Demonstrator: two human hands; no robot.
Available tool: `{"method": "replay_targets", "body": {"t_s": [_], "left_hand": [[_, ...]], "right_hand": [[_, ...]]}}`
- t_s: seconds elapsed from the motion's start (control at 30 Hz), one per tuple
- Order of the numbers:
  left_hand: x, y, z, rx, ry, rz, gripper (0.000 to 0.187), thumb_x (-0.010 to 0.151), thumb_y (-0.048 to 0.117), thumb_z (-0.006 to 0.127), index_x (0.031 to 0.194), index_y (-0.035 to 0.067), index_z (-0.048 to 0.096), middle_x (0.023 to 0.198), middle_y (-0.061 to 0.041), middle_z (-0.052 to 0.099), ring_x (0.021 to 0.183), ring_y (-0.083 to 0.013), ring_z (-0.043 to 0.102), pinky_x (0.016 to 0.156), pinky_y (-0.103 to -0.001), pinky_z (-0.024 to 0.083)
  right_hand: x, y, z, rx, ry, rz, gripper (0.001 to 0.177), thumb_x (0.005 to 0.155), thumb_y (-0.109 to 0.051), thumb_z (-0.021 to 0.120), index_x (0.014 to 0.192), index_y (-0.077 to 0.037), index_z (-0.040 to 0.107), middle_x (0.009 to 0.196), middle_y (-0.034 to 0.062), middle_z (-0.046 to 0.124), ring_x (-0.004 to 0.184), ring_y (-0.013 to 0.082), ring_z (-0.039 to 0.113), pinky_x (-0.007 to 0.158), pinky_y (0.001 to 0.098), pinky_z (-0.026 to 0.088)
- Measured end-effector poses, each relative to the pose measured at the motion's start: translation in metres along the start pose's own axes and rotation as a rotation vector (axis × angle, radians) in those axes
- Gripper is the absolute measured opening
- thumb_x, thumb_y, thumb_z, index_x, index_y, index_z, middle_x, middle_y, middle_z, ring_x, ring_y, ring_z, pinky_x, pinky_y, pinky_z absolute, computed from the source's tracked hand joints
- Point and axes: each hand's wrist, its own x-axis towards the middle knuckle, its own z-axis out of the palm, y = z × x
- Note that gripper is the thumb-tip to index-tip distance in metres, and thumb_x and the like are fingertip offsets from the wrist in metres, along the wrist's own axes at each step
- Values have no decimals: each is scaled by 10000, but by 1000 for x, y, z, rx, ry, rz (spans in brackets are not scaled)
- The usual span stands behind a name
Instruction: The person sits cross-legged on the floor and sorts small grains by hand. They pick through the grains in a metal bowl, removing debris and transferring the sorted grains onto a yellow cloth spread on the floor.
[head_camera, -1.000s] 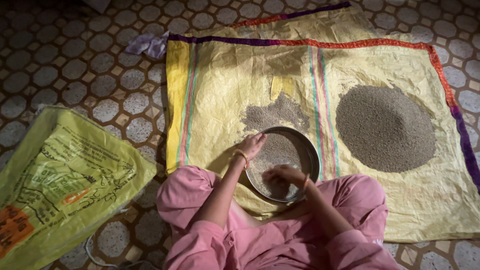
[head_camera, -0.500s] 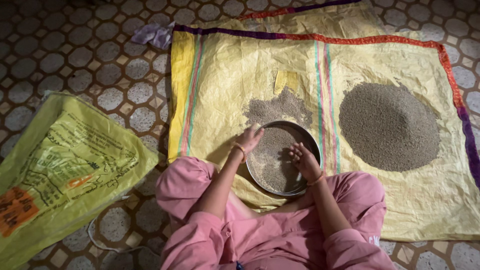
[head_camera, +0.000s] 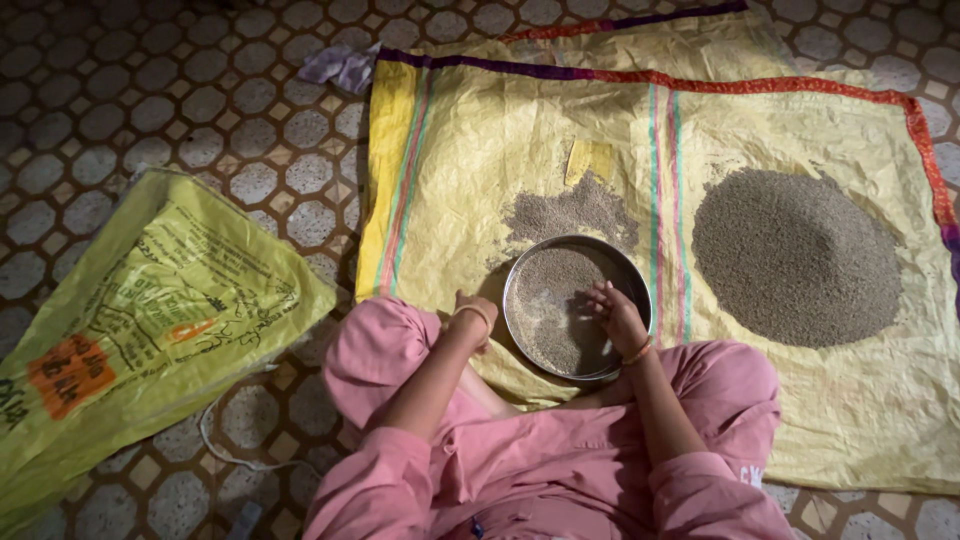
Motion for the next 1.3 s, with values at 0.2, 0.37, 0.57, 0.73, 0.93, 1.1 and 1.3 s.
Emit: {"method": "replay_targets", "body": {"t_s": [0.2,0.37,0.57,0.73,0.93,1.1,1.3], "left_hand": [[-10,10,-6,-165,-32,13,134,764,215,819,741,100,754,945,-95,728,1021,-221,635,1159,-483,209],[-1,4,3,-220,35,-22,181,853,255,696,815,85,743,984,-129,733,1002,-239,665,1133,-464,264],[22,-10,-12,-267,44,-247,494,875,482,657,1013,9,696,1146,-182,659,1079,-273,614,1101,-438,254],[29,-14,-12,-290,149,-293,557,783,560,715,1002,48,712,1016,-149,724,985,-265,655,988,-410,391],[25,-13,-5,-325,212,-205,400,815,479,706,705,95,735,763,-97,720,765,-197,643,1014,-413,351],[40,-16,6,-455,351,-213,330,887,394,646,667,159,719,634,-28,670,664,-159,620,857,-375,429],[49,-16,-2,-540,579,-201,323,795,437,689,678,136,689,689,-28,666,655,-167,610,671,-315,489]], "right_hand": [[-3,1,0,-3,-52,-17,362,1010,-348,495,1223,-61,552,951,-3,652,836,107,612,750,270,495],[-12,-7,10,-39,-25,-10,375,997,-364,489,1217,-70,558,972,1,671,848,106,617,763,272,498],[-14,-7,9,-24,-37,-14,370,1001,-380,496,1205,-82,574,972,-3,668,848,105,622,762,268,501],[-9,-4,4,4,-48,-21,351,1000,-374,501,1191,-91,580,977,-7,679,829,101,619,724,258,489],[-6,-3,5,-6,-29,-9,354,1005,-369,500,1195,-82,585,982,1,683,834,103,621,741,257,496],[-12,-8,9,-35,-2,9,362,1001,-371,492,1203,-85,586,992,1,686,846,107,627,749,264,497],[-14,-9,11,-34,-3,5,357,1002,-370,489,1203,-89,582,989,-3,687,843,101,631,747,262,501]]}}
